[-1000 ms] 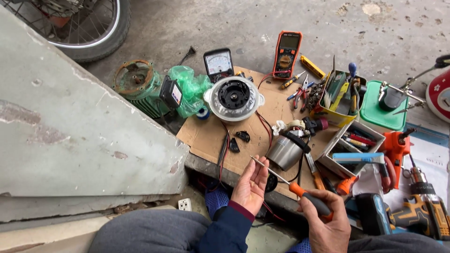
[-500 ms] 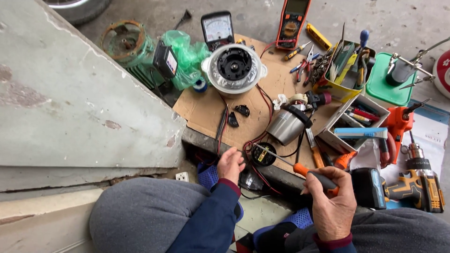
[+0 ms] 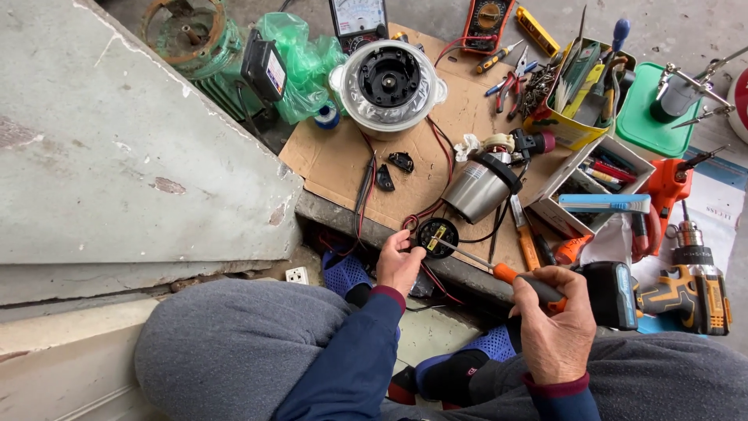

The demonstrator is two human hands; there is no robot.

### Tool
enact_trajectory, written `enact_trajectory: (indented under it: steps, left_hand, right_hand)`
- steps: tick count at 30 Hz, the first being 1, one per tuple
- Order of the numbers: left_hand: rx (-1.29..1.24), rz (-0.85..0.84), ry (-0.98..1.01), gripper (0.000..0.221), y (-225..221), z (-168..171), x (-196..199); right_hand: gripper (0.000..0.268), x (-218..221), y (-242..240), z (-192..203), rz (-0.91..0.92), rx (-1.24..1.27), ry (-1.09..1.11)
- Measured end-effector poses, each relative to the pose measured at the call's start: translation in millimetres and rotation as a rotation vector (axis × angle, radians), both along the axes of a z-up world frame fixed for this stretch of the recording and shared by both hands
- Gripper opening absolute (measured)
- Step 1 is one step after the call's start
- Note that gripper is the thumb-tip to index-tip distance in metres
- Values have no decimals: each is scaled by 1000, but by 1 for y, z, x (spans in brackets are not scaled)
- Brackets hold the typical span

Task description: The person is connecting and adjusting wires on a small motor assembly, using a screwdriver for precision and checking a gauge.

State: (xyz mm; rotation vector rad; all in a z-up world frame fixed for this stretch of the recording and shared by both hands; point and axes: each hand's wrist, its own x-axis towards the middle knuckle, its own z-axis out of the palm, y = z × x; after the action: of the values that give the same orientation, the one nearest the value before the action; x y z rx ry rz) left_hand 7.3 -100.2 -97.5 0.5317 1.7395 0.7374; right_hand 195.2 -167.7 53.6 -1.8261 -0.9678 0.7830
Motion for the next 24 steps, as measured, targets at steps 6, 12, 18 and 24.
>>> enact_trajectory:
  steps: [6, 12, 18, 24]
  left_hand:
    - [48, -213, 132, 87, -3, 3, 5]
    - [178, -242, 291, 87, -10, -21, 18]
    - [266, -201, 328, 77, -10, -48, 21]
    - [282, -197, 344, 73, -11, -55, 23]
  right_hand:
    - [24, 5, -7, -8, 3, 19, -35]
    - [22, 2, -12, -10, 22, -32, -93]
    - [22, -2, -11, -13, 40, -51, -137]
    - [21, -2, -12, -22, 86, -58, -203]
